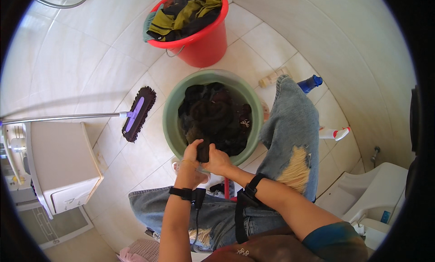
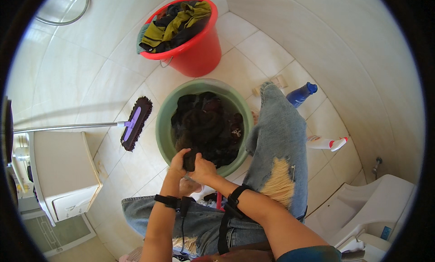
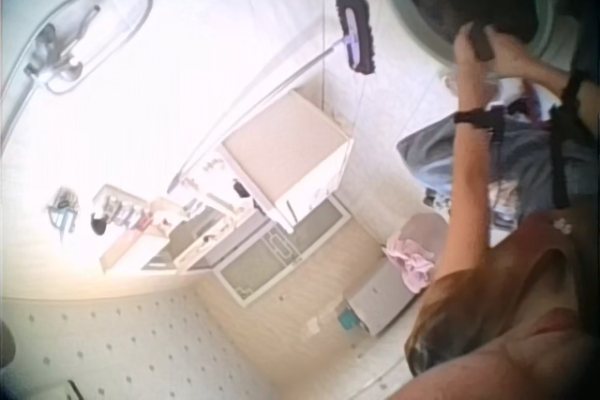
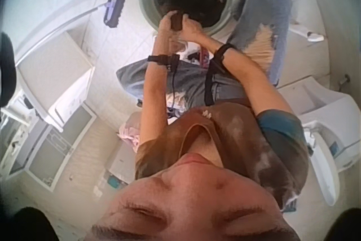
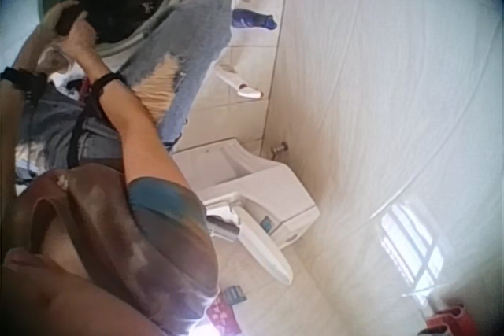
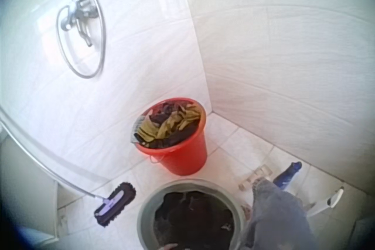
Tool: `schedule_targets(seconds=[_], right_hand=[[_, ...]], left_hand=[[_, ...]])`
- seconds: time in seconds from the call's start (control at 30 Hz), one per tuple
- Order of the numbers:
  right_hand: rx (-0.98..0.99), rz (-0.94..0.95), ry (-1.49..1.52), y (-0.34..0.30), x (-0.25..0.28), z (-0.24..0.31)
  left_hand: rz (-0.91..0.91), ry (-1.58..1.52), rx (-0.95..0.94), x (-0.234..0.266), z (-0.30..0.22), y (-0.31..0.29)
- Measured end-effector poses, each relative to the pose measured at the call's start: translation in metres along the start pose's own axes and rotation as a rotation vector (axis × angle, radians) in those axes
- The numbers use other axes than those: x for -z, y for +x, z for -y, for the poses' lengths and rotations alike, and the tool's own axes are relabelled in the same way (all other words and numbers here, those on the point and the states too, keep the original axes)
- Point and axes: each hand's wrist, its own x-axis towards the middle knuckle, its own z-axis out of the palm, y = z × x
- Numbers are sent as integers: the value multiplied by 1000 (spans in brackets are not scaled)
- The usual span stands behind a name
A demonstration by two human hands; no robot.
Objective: The person sits on the floor and hand-washes clothes in a green basin. They wring out a yellow cloth and place it in a red bucket, then repeatedly lift, squeeze, and rub dark garments in the water. The person applies liquid detergent from a tube onto the clothes and continues scrubbing them by hand.
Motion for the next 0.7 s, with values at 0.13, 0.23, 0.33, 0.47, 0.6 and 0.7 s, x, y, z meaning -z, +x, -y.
schedule_targets(seconds=[0.13,0.23,0.33,0.47,0.6,0.7], right_hand=[[37,52,169,-11,-16,11],[-121,231,508,-15,-29,1],[-343,322,718,-7,-28,-19],[-336,-109,800,23,-11,-29],[-383,48,1090,46,12,-15],[-571,259,1444,55,27,-5]], left_hand=[[324,-348,7,33,-10,-20],[299,-406,-154,49,-13,-21],[149,-354,-185,68,-22,-22],[63,152,-389,74,-38,-38],[79,545,-662,25,-38,-78],[138,835,-676,-21,-28,-117]])
